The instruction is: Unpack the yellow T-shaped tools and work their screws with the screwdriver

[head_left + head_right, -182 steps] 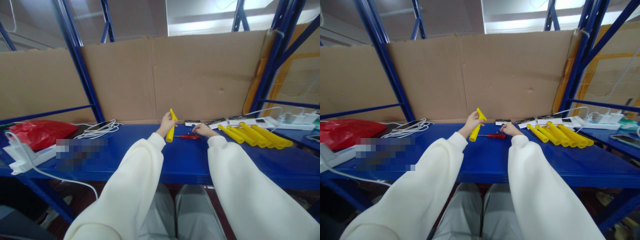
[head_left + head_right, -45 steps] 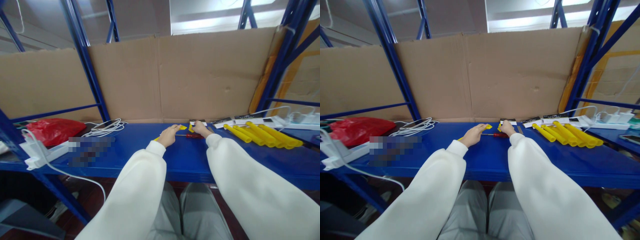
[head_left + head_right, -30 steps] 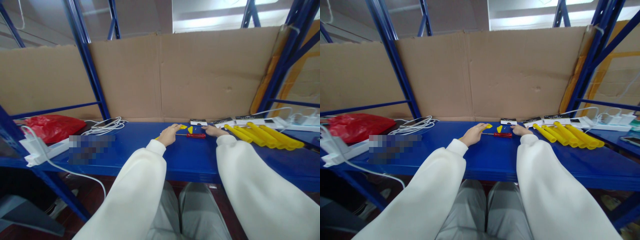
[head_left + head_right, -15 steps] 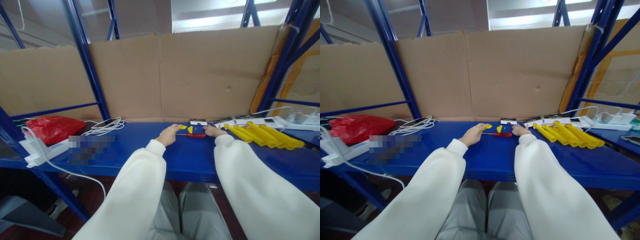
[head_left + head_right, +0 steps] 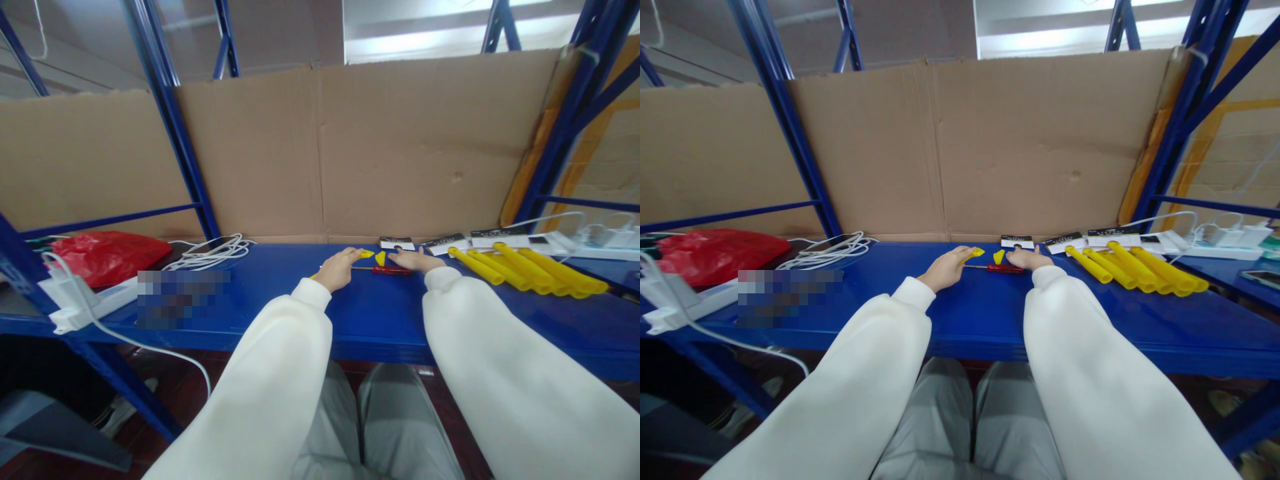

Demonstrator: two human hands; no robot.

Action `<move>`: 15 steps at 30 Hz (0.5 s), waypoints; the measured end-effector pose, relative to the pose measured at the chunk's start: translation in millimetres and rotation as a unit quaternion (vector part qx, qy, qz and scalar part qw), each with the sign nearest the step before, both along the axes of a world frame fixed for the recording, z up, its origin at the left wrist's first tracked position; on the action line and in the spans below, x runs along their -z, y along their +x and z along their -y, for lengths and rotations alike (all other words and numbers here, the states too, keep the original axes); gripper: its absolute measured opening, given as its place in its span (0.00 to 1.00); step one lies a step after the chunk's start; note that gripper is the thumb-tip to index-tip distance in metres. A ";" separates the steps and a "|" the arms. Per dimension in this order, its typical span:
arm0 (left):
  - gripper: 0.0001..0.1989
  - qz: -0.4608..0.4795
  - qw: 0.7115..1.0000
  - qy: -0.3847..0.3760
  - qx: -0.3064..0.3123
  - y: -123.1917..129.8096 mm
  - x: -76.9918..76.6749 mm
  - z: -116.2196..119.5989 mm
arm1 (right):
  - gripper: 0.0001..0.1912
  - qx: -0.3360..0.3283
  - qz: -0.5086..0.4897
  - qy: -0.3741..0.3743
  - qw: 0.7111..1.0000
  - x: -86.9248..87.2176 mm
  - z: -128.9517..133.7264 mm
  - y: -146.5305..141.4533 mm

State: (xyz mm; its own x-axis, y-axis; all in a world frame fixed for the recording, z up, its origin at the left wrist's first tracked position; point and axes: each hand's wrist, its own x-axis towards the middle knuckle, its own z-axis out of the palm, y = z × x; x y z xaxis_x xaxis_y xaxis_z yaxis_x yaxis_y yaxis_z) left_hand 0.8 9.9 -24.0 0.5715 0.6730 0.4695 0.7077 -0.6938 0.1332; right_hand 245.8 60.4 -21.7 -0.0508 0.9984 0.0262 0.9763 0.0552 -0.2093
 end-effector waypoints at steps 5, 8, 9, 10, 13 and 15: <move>0.32 -0.001 1.000 0.003 -0.001 -0.1 2.1 -3.7 | 0.30 0.016 -0.010 0.005 1.000 -1.4 2.1 6.1; 0.32 -0.003 1.000 0.002 -0.003 -0.3 1.8 -3.4 | 0.30 0.014 0.001 0.001 1.000 -1.3 0.9 9.7; 0.32 -0.004 1.000 0.001 -0.003 -0.3 1.5 -2.9 | 0.30 0.016 0.007 -0.002 1.000 -1.1 0.1 10.3; 0.32 -0.004 1.000 0.000 -0.003 -0.3 1.2 -2.4 | 0.30 0.019 0.013 -0.004 1.000 -1.0 -0.6 10.4; 0.32 -0.004 1.000 -0.004 0.000 -0.4 0.7 -1.2 | 0.31 0.007 0.028 -0.001 1.000 -1.5 -0.7 7.0; 0.32 -0.003 1.000 -0.004 0.004 -0.3 0.8 -1.0 | 0.31 -0.022 0.028 0.022 0.999 -3.3 2.2 0.9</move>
